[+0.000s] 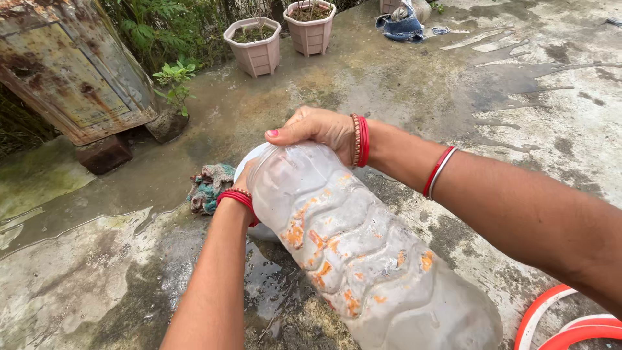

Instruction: The person wipes the concrete floor with a cloth, moves a green artificial grass mat, and then washes the cloth and a metal pot in a bucket of water.

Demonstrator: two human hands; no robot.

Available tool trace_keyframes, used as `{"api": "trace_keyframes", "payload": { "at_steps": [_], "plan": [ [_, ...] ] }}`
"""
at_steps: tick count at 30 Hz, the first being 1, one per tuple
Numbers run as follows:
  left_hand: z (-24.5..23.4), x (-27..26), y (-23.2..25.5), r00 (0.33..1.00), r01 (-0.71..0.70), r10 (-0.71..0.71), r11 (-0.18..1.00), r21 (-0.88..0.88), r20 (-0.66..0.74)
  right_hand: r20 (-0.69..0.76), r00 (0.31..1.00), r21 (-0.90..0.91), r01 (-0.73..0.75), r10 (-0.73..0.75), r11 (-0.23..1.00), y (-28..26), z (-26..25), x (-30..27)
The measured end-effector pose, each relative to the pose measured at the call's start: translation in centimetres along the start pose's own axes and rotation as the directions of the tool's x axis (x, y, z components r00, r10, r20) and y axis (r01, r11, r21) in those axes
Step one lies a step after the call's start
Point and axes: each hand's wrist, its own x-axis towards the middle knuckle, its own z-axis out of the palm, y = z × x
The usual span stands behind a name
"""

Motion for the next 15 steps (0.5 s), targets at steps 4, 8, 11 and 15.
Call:
{"api": "trace_keyframes", "payload": {
  "at_steps": [4,8,11,15],
  "plan": [
    [-0.1,4.6,-0.2,0.998,0.062,-0.062,0.998,0.023,-0.026,0.168,0.984,0.369,-0.111,0.051,0.923,2.1,-1.2,2.9],
    [-1.1,5.5,-0.9,0.995,0.068,-0.062,0.995,0.074,-0.078,0.296,0.946,0.461,-0.26,0.13,0.849,3.7,-1.8,6.1],
    [-1.8,5.6,-1.3,0.993,0.064,-0.052,0.992,0.107,-0.108,0.246,0.957,0.482,-0.259,0.154,0.837,4.8,-2.4,7.4],
    [-2.9,5.1,-1.4,0.987,0.052,-0.026,0.985,0.162,-0.161,0.138,0.978,0.537,-0.205,0.155,0.818,4.1,-2.2,9.7]
  ]
}}
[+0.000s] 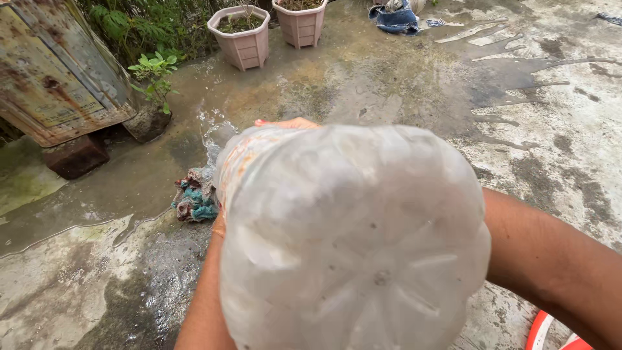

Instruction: The person wipes the concrete floor with a cloth, moves a green artificial grass mat, and then washes the cloth and a metal pot in a bucket of water.

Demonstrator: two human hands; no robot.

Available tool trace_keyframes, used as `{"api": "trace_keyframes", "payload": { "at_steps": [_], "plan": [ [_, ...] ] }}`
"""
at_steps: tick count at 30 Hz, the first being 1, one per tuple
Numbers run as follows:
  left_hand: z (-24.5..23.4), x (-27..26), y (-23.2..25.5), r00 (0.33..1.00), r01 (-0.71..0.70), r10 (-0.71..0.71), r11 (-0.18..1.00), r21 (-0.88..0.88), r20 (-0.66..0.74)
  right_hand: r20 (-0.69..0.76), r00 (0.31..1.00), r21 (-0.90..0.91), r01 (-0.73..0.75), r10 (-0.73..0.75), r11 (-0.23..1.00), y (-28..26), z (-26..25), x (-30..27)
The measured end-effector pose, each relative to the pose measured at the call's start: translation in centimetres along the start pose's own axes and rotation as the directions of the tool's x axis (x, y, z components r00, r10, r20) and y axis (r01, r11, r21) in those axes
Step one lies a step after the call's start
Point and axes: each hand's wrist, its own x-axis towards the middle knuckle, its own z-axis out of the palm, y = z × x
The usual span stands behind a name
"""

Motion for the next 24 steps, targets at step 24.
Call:
{"api": "trace_keyframes", "payload": {
  "at_steps": [24],
  "plan": [
    [-18.2,7.0,-11.4,0.708,-0.187,0.671,0.476,0.859,-0.218,-0.281,-0.068,-0.946,0.19,-0.957,0.264,-6.5,-11.3,-14.2]
  ]
}}
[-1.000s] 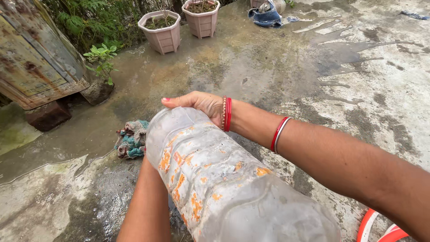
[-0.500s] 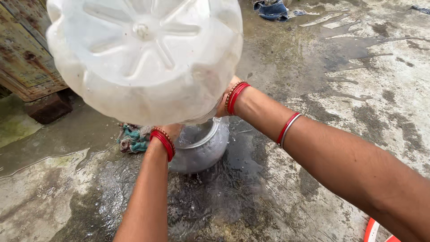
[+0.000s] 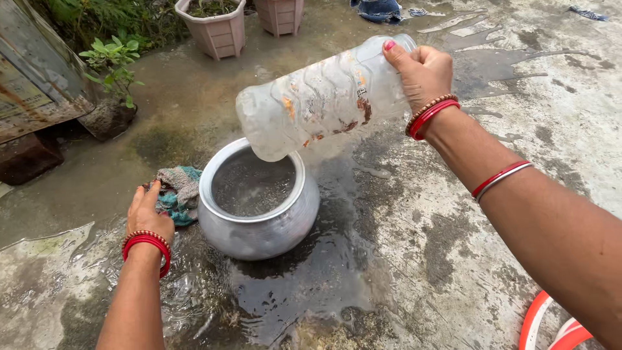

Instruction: The person wipes the concrete floor with a cloth, moves a green artificial grass mat, and then washes the cloth and a metal pot in a bucket of water.

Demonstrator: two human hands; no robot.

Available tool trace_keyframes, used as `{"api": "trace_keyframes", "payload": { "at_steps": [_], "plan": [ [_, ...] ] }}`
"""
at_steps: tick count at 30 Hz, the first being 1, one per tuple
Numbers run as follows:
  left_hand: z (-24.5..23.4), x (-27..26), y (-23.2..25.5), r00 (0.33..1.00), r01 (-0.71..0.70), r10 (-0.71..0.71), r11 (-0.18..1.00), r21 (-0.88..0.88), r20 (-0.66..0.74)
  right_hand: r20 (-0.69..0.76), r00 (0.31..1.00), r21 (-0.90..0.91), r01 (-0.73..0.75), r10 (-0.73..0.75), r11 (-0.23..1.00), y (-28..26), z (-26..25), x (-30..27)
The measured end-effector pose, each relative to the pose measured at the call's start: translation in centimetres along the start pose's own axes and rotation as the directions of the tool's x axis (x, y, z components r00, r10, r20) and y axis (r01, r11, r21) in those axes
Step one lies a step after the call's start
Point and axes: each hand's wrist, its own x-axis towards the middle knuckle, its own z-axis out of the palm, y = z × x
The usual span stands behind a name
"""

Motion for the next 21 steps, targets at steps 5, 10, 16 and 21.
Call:
{"api": "trace_keyframes", "payload": {
  "at_steps": [5,10,16,21],
  "plan": [
    [5.9,-0.1,-2.8,0.928,-0.121,0.017,0.959,0.257,0.372,-0.079,0.97,0.068,0.237,-0.232,0.969,0.6,-1.3,0.6],
    [8.1,-2.5,-5.4,0.825,-0.069,-0.285,0.806,0.588,0.487,0.053,0.845,-0.379,0.509,-0.531,0.773,0.4,-2.0,-0.3],
    [6.2,-5.3,-8.2,0.99,0.087,-0.123,0.922,0.378,0.071,0.425,0.718,-0.571,0.685,-0.551,0.452,2.7,-0.8,-5.6],
    [7.2,-3.9,-6.4,0.948,-0.195,0.059,0.885,0.422,0.314,0.589,0.65,-0.52,0.76,-0.48,0.391,0.8,-0.1,-6.1]
  ]
}}
